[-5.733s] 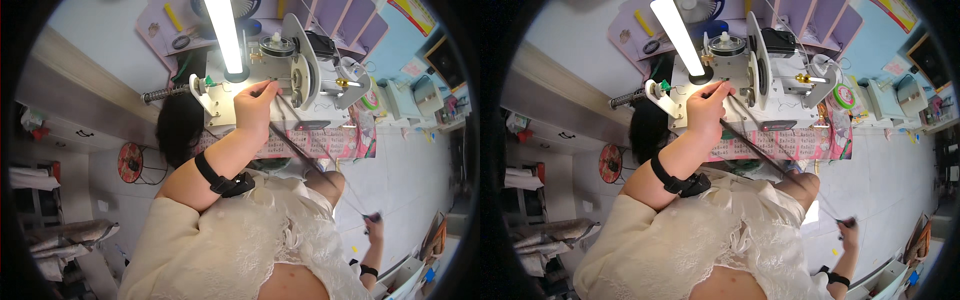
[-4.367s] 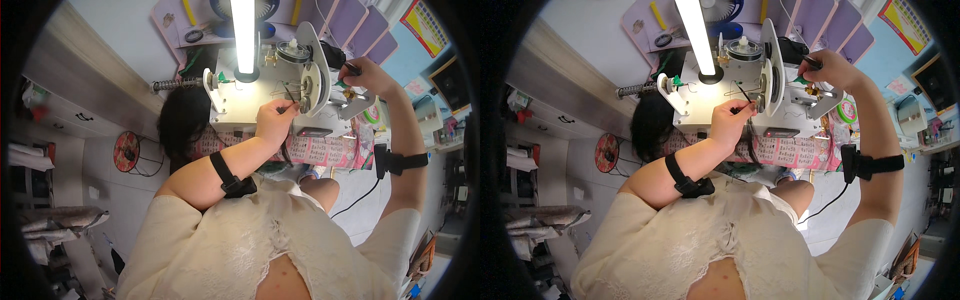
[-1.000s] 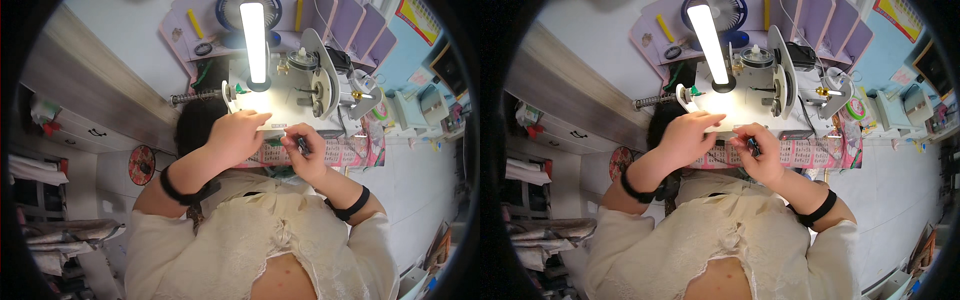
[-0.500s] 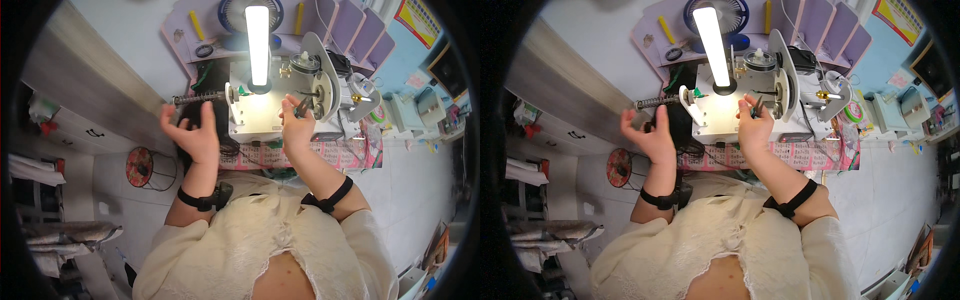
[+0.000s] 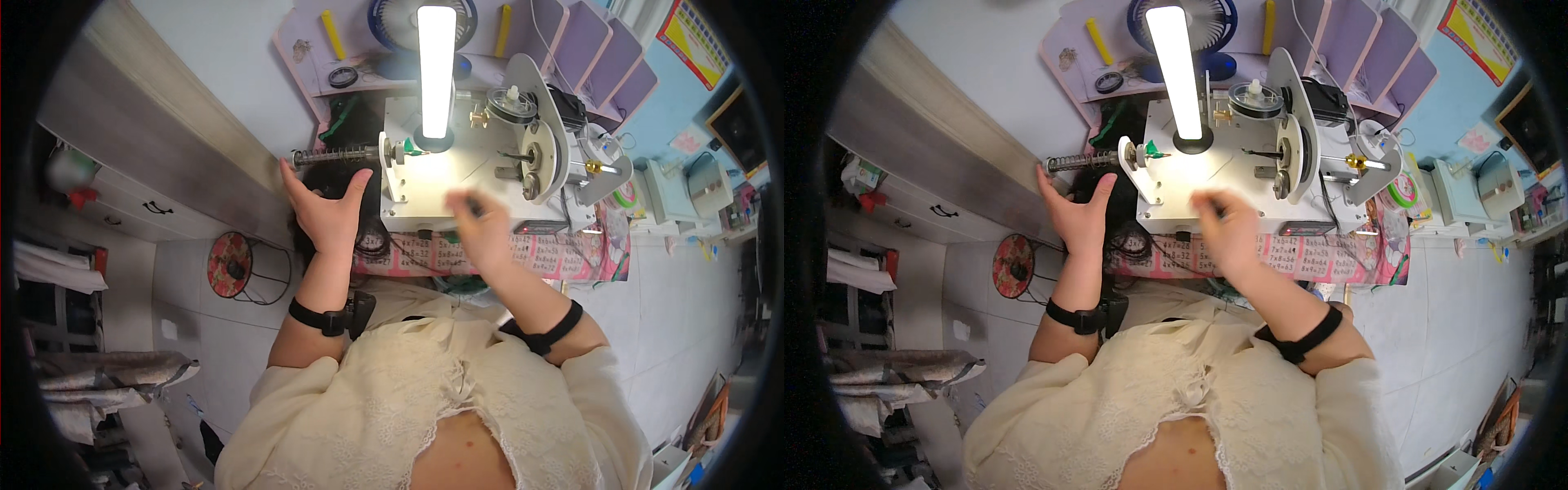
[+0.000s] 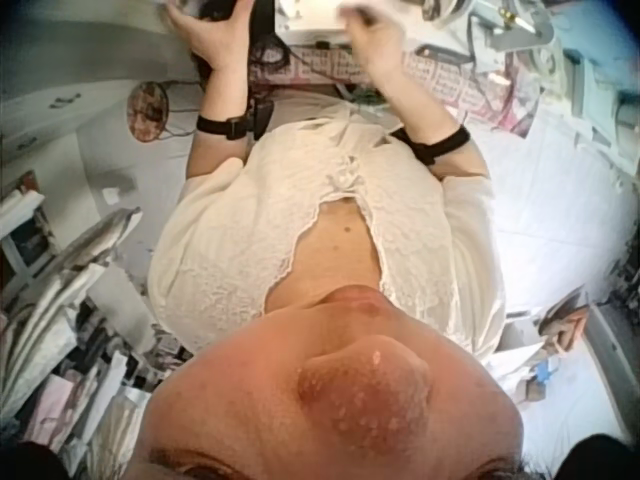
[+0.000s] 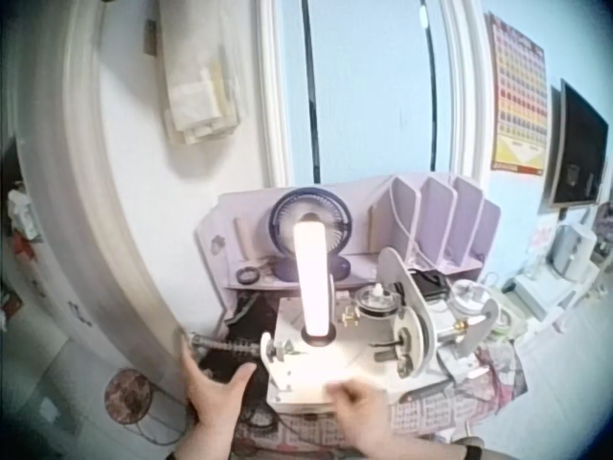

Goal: Operating a small tabletop winding machine and using hand tools to adjust or cut wire.

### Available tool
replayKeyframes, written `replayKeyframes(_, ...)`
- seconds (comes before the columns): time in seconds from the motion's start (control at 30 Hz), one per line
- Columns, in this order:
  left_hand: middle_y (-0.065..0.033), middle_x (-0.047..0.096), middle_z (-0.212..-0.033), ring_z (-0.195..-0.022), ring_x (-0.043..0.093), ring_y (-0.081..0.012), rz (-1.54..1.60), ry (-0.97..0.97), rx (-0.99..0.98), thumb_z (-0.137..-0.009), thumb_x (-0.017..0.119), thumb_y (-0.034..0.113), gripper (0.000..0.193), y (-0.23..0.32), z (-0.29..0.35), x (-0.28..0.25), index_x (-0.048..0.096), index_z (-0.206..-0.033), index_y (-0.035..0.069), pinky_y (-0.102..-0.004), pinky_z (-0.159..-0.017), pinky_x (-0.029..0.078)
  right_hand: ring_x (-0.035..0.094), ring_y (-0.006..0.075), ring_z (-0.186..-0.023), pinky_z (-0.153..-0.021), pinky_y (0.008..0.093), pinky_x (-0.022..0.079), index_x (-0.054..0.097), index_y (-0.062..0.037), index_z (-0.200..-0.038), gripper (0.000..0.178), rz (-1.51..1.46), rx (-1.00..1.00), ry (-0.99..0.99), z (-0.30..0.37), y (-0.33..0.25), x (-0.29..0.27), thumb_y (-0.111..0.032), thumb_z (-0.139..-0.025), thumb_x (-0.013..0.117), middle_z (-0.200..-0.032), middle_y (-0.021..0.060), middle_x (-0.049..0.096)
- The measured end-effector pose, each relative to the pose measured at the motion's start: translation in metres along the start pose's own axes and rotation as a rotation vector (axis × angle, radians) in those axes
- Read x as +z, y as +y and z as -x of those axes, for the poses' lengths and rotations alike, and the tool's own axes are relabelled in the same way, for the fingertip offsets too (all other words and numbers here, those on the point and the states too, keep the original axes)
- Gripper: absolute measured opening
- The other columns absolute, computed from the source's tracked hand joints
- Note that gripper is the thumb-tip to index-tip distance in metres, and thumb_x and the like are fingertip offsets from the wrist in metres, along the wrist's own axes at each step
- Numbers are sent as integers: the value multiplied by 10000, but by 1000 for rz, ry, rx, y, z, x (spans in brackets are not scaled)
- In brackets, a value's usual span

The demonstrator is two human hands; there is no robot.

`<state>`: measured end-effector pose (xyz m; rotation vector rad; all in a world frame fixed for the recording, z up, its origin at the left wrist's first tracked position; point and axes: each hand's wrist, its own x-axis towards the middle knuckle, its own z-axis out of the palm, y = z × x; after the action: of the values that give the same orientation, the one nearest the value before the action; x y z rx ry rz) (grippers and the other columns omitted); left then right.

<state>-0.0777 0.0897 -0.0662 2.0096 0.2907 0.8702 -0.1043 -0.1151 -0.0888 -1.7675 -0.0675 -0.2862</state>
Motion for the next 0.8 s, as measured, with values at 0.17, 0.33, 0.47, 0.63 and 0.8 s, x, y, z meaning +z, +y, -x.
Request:
replayKeyframes(0.17, -241, 300, -1386, -1278, 333, -331, 15, -20, 1, -645, 826, 386, 1074, -10, -1, -1, 180, -1407, -8, -429, -987, 350, 617, 319, -807, -695, 376, 474, 627, -103, -1052, 354, 688, -262, -639, 35, 12, -36, -28, -714, 701, -852, 99, 602)
replayKeyframes(0.33, -249, 251, -1422, -1277, 352, -361, -25, -27, 27, -565, 844, 460, 1202, -6, 0, 4, 142, -1405, -36, -419, -912, 440, 540, 174, -695, -633, 269, 445, 349, -57, -1320, 747, 224, -94, -159, 27, -15, -39, -91, -700, 763, -1008, 87, 517)
replayKeyframes(0.47, -264, 224, -1426, -1288, 332, -381, -52, -51, 22, -524, 856, 476, 1272, 6, 2, 3, 104, -1409, -43, -427, -927, 438, 469, 80, -643, -612, 220, 415, 459, 12, -1232, 523, 24, -81, 237, -6, -6, -6, -132, -797, 710, -813, 33, 553)
replayKeyframes(0.63, -297, 203, -1416, -1304, 291, -401, -101, -47, 62, -497, 864, 481, 1320, 6, 4, 6, 79, -1393, -86, -457, -994, 372, 502, 69, -742, -662, 210, 417, 635, 39, -897, 137, -202, 152, 365, -21, -9, 2, -88, -849, 647, -816, 21, 584)
replayKeyframes(0.8, -319, 190, -1404, -1308, 266, -416, -183, -22, 47, -486, 875, 459, 1337, 18, 11, 18, 64, -1377, -121, -471, -1042, 302, 524, 110, -778, -696, 217, 416, 630, 39, -924, 113, -93, -177, 340, -21, -4, 2, -56, -864, 618, -863, 55, 583)
